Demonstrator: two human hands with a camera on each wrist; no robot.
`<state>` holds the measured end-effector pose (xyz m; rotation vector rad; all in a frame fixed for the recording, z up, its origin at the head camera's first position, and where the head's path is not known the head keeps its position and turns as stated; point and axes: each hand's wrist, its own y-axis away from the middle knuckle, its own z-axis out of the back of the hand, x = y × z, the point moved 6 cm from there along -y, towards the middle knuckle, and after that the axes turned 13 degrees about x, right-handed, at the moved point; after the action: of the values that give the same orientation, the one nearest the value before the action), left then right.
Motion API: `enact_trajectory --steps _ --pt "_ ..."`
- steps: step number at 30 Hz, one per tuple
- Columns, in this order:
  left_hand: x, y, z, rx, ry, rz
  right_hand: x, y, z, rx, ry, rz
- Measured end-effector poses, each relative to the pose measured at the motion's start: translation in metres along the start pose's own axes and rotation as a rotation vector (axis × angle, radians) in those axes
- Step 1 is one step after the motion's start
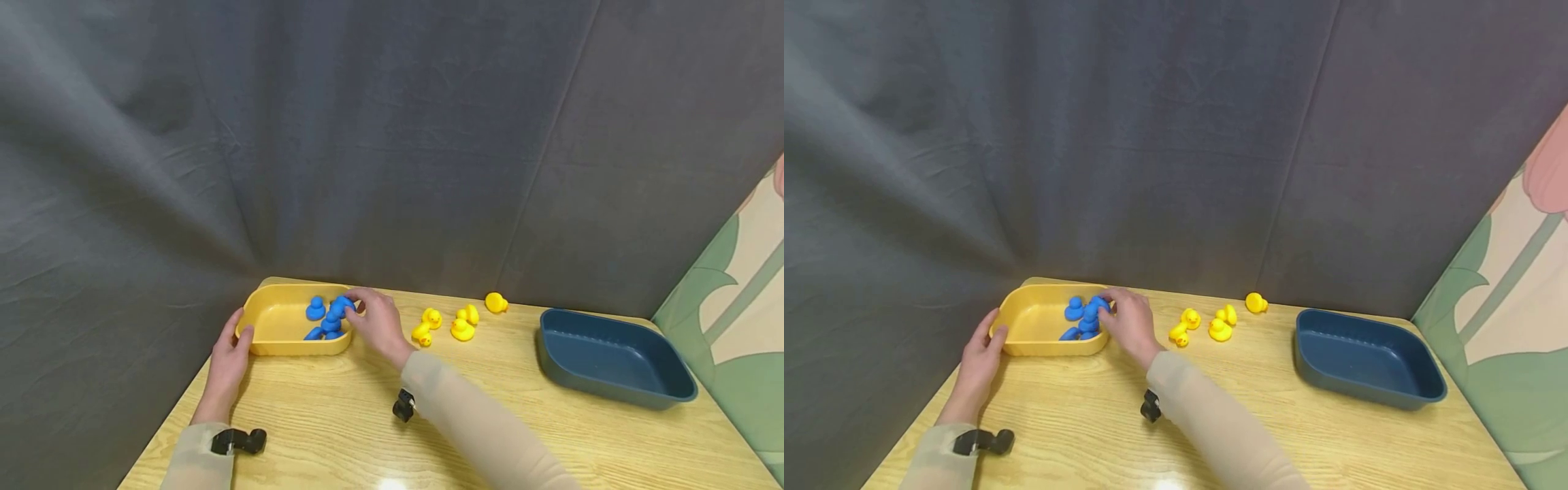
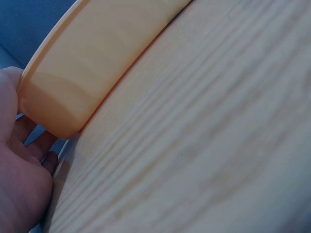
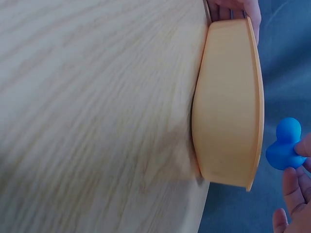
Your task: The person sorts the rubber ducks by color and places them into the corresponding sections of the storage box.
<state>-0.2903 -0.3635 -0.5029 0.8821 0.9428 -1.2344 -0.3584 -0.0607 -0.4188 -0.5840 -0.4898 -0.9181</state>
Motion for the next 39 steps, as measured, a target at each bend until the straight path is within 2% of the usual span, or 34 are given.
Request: enact_trajectory --steps 15,22,31,39 --pt "0.002 -0.001 -0.001 0.002 0.004 0.01 0.017 -0.002 -0.024 0.025 0.018 0.041" --pt "0.001 -0.001 -0.001 0.003 0.007 0.005 0.021 -0.003 -0.029 0.025 0.028 0.056" --pt "0.003 -0.002 -0.001 -0.001 0.003 0.002 0.019 -0.003 -0.033 0.081 -0.031 0.058" --pt "0.005 -0.004 0.0 -0.003 0.003 0.003 0.016 0.001 -0.03 0.07 -0.035 0.05"
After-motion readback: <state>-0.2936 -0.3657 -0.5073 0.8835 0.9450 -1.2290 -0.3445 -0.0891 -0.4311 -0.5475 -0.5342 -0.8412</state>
